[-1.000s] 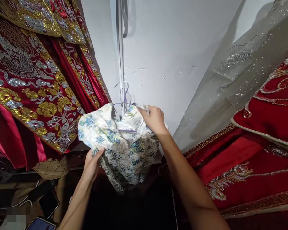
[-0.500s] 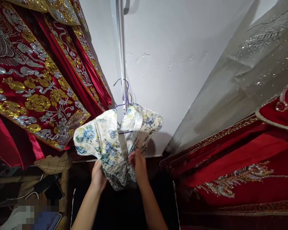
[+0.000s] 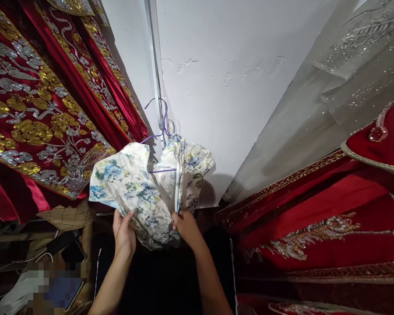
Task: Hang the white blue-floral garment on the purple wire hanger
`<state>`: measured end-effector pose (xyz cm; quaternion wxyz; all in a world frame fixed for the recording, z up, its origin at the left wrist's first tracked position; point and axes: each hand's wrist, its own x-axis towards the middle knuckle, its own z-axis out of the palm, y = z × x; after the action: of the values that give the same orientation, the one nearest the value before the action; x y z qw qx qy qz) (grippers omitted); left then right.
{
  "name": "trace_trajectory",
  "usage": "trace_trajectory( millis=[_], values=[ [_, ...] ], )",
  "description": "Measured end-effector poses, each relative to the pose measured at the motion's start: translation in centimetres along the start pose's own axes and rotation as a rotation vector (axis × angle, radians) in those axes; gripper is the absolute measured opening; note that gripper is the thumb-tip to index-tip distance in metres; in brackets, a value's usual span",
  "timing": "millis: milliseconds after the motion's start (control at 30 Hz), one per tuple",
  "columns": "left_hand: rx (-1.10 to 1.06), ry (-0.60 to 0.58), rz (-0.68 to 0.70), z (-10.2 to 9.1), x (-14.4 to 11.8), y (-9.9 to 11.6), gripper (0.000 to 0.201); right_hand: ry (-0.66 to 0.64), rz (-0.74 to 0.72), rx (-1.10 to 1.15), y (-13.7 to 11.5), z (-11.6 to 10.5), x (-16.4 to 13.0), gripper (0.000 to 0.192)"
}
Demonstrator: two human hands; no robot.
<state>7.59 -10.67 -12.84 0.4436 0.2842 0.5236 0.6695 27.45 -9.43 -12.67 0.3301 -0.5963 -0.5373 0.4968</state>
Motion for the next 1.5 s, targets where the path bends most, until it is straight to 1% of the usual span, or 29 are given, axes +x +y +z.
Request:
trace_trajectory(
  millis=[67,100,133,167,233,300,333,400,500,600,667,767,833,933,1000,1100,1300,1400,1500],
  values=[
    [0.071,0.149,0.173,-0.2,0.0,-1.2,0.059,-0.027,0.021,0.002,0.4,-0.3,-0.2,0.039],
    [0.11,0.181,0.235,-0.1,-0.3,-1.7,0.064,-0.032,0.027,0.008,0.6,-0.4,-0.3,0.039],
    [0.165,0.155,0.272,0.1,-0.7,-2.1,0.065,-0.036,0.028,0.012,0.7,-0.3,-0.3,0.039],
    [0.234,0.089,0.298,0.4,-1.3,-2.5,0.063,-0.043,0.027,0.013,0.8,-0.2,-0.3,0.039],
    [0.377,-0.127,0.33,1.2,-2.5,-3.0,0.052,-0.064,0.026,0.009,0.8,0.2,-0.3,0.042],
    [0.46,-0.35,0.316,2.0,-3.5,-3.3,0.041,-0.083,0.024,0.014,0.8,0.5,-0.4,0.044],
    [0.472,-0.438,0.287,2.4,-3.8,-3.4,0.035,-0.088,0.019,0.02,0.8,0.6,-0.4,0.044],
    [0.469,-0.547,0.218,2.9,-4.1,-3.5,0.022,-0.11,0.003,0.036,0.7,0.5,-0.5,0.043],
    [0.457,-0.607,0.187,3.4,-3.8,-3.3,0.012,-0.179,0.013,0.087,0.3,0.2,-0.9,0.039],
    [0.461,-0.618,0.197,3.7,-3.5,-3.0,0.01,-0.206,0.004,0.18,-0.3,-0.1,-1.4,0.036],
    [0.45,-0.612,0.181,3.7,-3.5,-2.7,0.011,-0.176,-0.02,0.223,-0.6,0.1,-1.6,0.034],
    [0.42,-0.605,0.152,3.5,-3.8,-2.3,0.016,-0.113,-0.035,0.227,-0.7,0.7,-1.6,0.029],
    [0.428,-0.595,0.165,3.2,-4.0,-2.2,0.018,-0.077,-0.048,0.189,-0.6,1.2,-1.5,0.026],
    [0.458,-0.554,0.212,2.7,-4.1,-2.2,0.018,0.005,-0.079,0.053,-0.3,1.5,-1.3,0.021],
    [0.465,-0.539,0.226,2.5,-4.1,-2.2,0.019,0.067,-0.105,-0.036,-0.3,1.5,-1.3,0.017],
    [0.446,-0.531,0.219,2.3,-4.1,-2.1,0.019,0.109,-0.142,-0.075,-0.4,1.3,-1.6,0.012],
    [0.424,-0.529,0.208,2.5,-4.2,-1.7,0.017,0.063,-0.208,-0.134,-0.7,0.2,-1.9,0.012],
    [0.419,-0.506,0.2,2.4,-4.5,-1.8,0.018,-0.033,-0.215,-0.135,-0.7,-0.3,-1.9,0.012],
    [0.412,-0.475,0.205,2.1,-4.9,-2.2,0.018,-0.161,-0.196,-0.057,-0.8,-0.4,-2.0,0.017]
  ],
)
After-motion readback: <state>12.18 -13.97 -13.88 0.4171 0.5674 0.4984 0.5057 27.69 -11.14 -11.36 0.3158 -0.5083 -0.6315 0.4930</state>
